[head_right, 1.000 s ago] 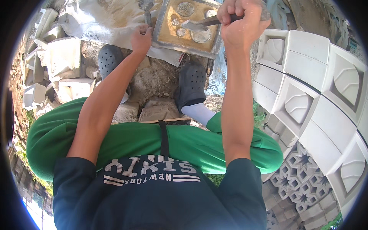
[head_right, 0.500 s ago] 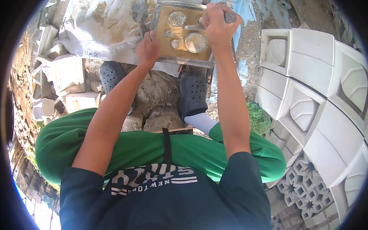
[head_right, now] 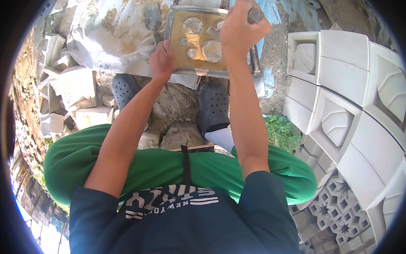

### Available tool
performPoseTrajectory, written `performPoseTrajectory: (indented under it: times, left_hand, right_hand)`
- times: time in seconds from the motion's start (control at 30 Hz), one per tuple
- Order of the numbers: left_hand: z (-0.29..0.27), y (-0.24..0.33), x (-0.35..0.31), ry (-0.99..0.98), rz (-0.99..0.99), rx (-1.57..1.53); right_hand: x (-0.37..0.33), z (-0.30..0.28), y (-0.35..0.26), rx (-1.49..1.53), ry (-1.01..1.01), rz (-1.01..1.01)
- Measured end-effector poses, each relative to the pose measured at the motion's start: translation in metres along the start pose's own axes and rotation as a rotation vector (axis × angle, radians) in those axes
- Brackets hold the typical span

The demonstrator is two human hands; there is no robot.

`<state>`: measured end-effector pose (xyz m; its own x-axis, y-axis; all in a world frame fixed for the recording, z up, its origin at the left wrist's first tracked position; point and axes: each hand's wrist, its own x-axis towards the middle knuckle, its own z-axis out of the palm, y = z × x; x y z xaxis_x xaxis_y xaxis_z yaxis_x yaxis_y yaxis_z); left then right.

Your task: The person scrapes and levels material inside a mold frame using a metal tool while holding the frame in place by hand.

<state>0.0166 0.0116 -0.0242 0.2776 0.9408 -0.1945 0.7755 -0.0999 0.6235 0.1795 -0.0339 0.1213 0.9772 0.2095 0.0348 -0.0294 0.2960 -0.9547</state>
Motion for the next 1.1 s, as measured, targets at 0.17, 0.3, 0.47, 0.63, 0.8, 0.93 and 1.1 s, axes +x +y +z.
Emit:
performPoseTrajectory:
  times: [0.17, 0.3, 0.47, 0.63, 0.8, 0.93, 1.1]
  left_hand:
    - [-0.005, 0.004, -0.005, -0.014, 0.010, 0.051]
    - [-0.001, 0.012, -0.005, 0.001, 0.047, 0.039]
    - [-0.004, -0.001, -0.002, 0.001, 0.027, 0.070]
    - [-0.002, 0.002, -0.004, -0.016, 0.025, 0.042]
    - [-0.002, 0.005, -0.001, -0.009, 0.022, 0.044]
    - [0.000, 0.001, -0.003, -0.009, 0.036, 0.037]
    - [0.003, 0.003, -0.002, -0.005, 0.026, 0.048]
  right_hand:
    - [0.020, 0.021, 0.011, -0.248, -0.104, -0.210]
    - [0.047, 0.023, 0.037, -0.028, -0.075, -0.080]
    - [0.043, 0.049, 0.004, -0.160, -0.211, -0.055]
    - [0.038, 0.047, 0.024, -0.219, -0.400, -0.100]
    - [0.050, 0.029, 0.023, 0.034, -0.562, -0.022]
    - [0.051, 0.029, 0.017, -0.213, -0.684, -0.191]
    - [0.050, 0.026, 0.024, -0.077, -0.470, -0.074]
